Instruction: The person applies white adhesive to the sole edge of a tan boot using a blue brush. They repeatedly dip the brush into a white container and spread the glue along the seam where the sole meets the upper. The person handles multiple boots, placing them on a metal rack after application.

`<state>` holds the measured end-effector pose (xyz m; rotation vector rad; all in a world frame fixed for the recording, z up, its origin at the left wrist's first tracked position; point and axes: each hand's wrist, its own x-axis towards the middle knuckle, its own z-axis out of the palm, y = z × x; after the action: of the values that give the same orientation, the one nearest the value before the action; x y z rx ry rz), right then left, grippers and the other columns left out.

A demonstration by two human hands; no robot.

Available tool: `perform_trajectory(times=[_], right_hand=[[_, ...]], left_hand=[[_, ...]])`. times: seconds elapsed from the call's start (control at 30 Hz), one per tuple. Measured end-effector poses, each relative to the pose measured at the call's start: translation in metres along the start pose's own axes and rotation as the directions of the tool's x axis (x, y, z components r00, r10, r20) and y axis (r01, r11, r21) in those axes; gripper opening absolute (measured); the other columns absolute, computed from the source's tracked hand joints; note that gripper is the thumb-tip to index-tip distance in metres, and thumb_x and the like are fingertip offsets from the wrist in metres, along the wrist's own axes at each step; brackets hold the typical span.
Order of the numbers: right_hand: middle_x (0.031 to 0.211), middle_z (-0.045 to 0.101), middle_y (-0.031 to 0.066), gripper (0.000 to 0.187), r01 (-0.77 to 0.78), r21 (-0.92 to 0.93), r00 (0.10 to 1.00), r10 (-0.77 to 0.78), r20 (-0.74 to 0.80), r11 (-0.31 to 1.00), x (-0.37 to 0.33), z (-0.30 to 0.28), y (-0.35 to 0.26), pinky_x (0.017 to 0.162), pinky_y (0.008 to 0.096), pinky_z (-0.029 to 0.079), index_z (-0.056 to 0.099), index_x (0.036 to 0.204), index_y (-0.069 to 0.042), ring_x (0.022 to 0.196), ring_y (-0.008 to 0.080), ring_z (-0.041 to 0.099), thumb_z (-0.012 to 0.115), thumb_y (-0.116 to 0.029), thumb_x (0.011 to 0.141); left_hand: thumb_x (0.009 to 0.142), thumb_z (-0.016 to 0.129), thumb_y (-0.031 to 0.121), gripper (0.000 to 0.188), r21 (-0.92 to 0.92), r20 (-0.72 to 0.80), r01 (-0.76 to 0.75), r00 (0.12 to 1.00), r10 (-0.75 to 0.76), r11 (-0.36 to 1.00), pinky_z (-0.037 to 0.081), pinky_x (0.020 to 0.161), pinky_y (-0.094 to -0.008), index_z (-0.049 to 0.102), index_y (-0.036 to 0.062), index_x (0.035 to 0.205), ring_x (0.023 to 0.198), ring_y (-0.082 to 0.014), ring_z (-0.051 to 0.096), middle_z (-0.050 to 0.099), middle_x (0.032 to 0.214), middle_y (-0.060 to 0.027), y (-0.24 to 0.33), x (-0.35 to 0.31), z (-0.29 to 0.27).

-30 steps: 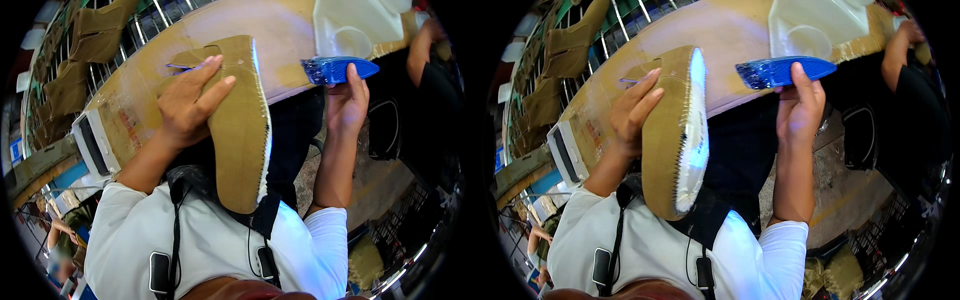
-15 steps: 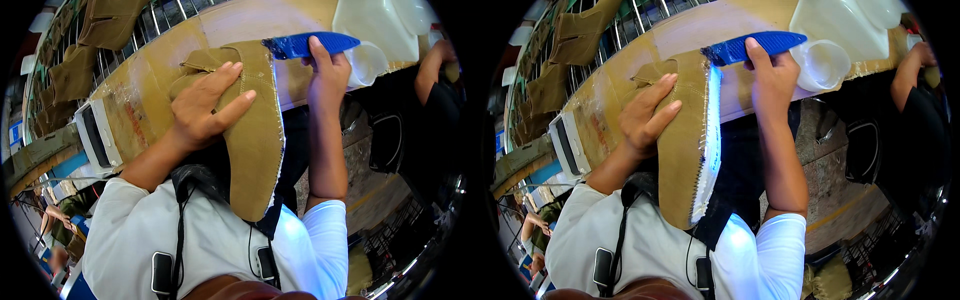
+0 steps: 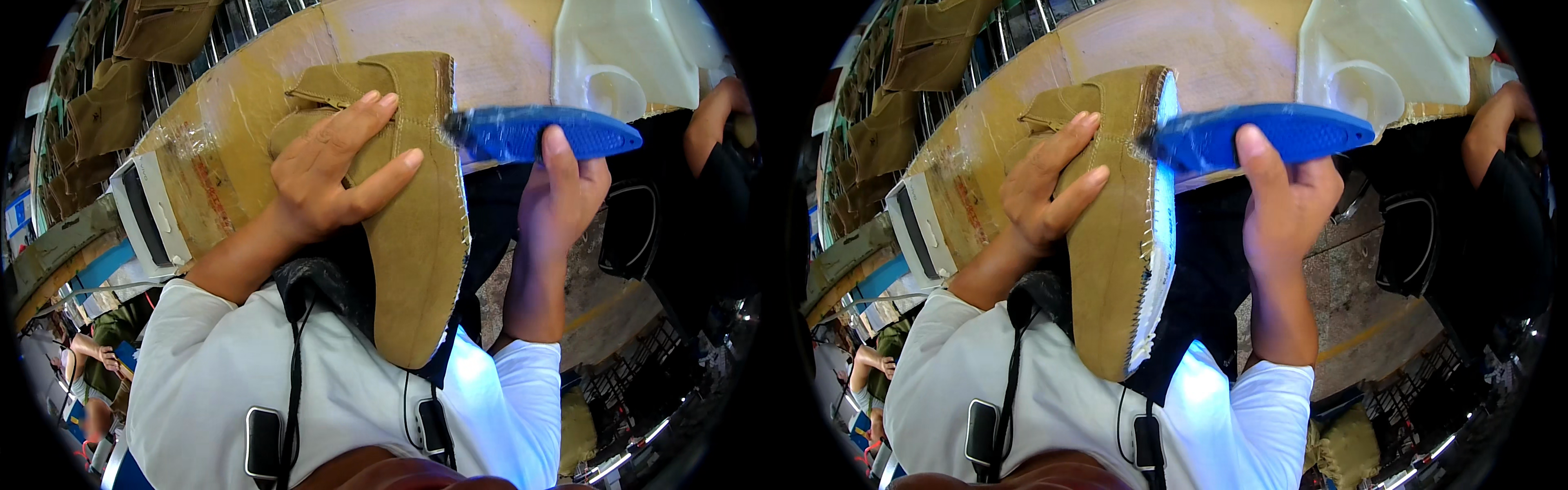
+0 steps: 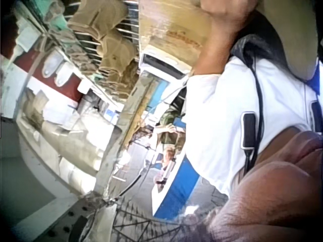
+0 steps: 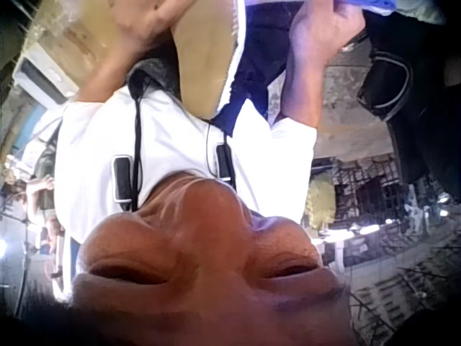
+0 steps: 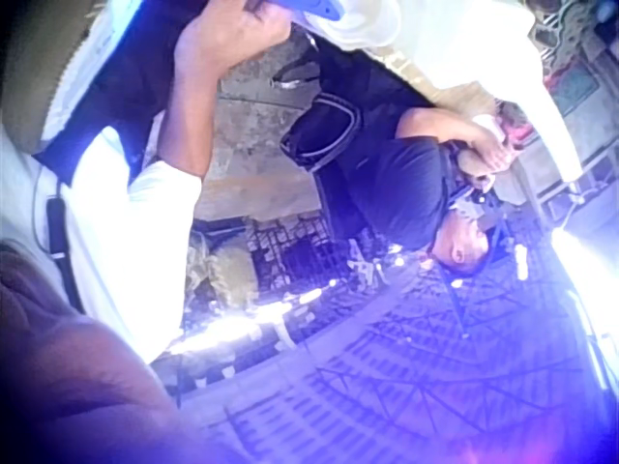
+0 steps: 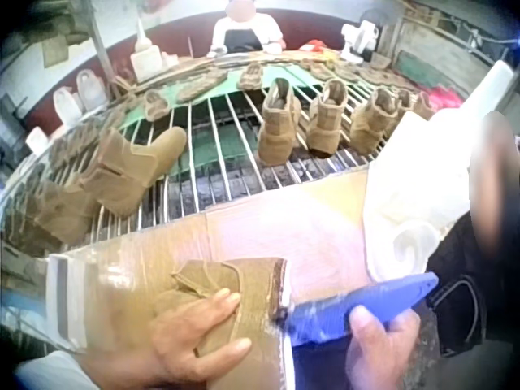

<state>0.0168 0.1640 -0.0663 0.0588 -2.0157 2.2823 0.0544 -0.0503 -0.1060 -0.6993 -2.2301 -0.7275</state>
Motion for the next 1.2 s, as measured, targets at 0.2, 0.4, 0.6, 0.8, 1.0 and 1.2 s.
perform_trajectory(times=[0.2,0.4,0.6,0.8,1.0,1.2], right_hand=[[0.092,0.06,0.0081,0.019,0.062,-0.044,0.998,-0.061,0.028,0.997,0.006,0.004,0.005,0.081,0.0285,0.044,0.058,0.099,0.007,0.083,0.0135,0.056,0.061,-0.002,0.083],[0.089,0.061,0.0081,0.017,0.066,0.013,0.995,-0.066,0.073,0.998,-0.004,0.003,-0.008,0.075,0.0251,0.045,0.06,0.094,0.006,0.079,0.012,0.056,0.064,-0.005,0.081],[0.088,0.061,0.0101,0.018,0.164,-0.031,0.969,-0.156,0.19,0.986,-0.003,-0.008,-0.017,0.071,0.0237,0.045,0.06,0.092,0.006,0.077,0.0128,0.056,0.066,-0.003,0.078],[0.088,0.062,0.0079,0.02,0.09,-0.054,0.996,-0.089,0.016,0.994,-0.001,-0.01,-0.018,0.071,0.0232,0.045,0.061,0.093,0.005,0.077,0.0109,0.055,0.068,-0.005,0.078],[0.087,0.057,0.0153,0.031,0.082,-0.144,0.977,-0.052,0.206,0.986,-0.008,-0.014,-0.036,0.069,0.0263,0.041,0.057,0.089,0.01,0.076,0.0169,0.052,0.063,-0.018,0.078],[0.073,0.053,0.0103,0.03,0.334,0.042,0.803,-0.308,0.51,0.942,-0.022,-0.023,-0.064,0.055,0.0271,0.036,0.058,0.08,0.004,0.064,0.0157,0.047,0.066,-0.024,0.075]], left_hand=[[0.074,0.065,0.011,0.033,0.001,0.008,0.005,1.0,-0.005,1.0,0.055,0.072,-0.0332,0.06,0.018,0.106,0.094,-0.0311,0.064,0.06,0.11,-0.0194,0.001,0.001,-0.002],[0.075,0.065,0.012,0.033,0.016,0.014,-0.003,1.0,0.003,1.0,0.055,0.073,-0.0333,0.06,0.0181,0.107,0.094,-0.0307,0.064,0.06,0.11,-0.0194,0.002,0.001,-0.001],[0.074,0.066,0.012,0.034,0.014,0.02,-0.003,1.0,0.003,1.0,0.055,0.072,-0.033,0.059,0.0185,0.107,0.093,-0.0306,0.064,0.061,0.109,-0.0191,0.002,0.002,-0.001],[0.074,0.066,0.012,0.034,0.005,0.011,0.0,1.0,0.0,1.0,0.055,0.072,-0.0323,0.06,0.0182,0.107,0.092,-0.0305,0.064,0.061,0.108,-0.0189,0.003,0.005,0.001],[0.073,0.066,0.013,0.034,0.002,-0.007,0.003,1.0,-0.003,1.0,0.055,0.07,-0.0316,0.06,0.018,0.106,0.091,-0.0299,0.065,0.061,0.107,-0.0187,0.003,0.007,0.002],[0.072,0.066,0.013,0.035,0.01,0.023,-0.018,1.0,0.018,1.0,0.055,0.069,-0.031,0.061,0.0183,0.106,0.09,-0.0292,0.065,0.062,0.105,-0.0176,0.002,0.011,0.0]])
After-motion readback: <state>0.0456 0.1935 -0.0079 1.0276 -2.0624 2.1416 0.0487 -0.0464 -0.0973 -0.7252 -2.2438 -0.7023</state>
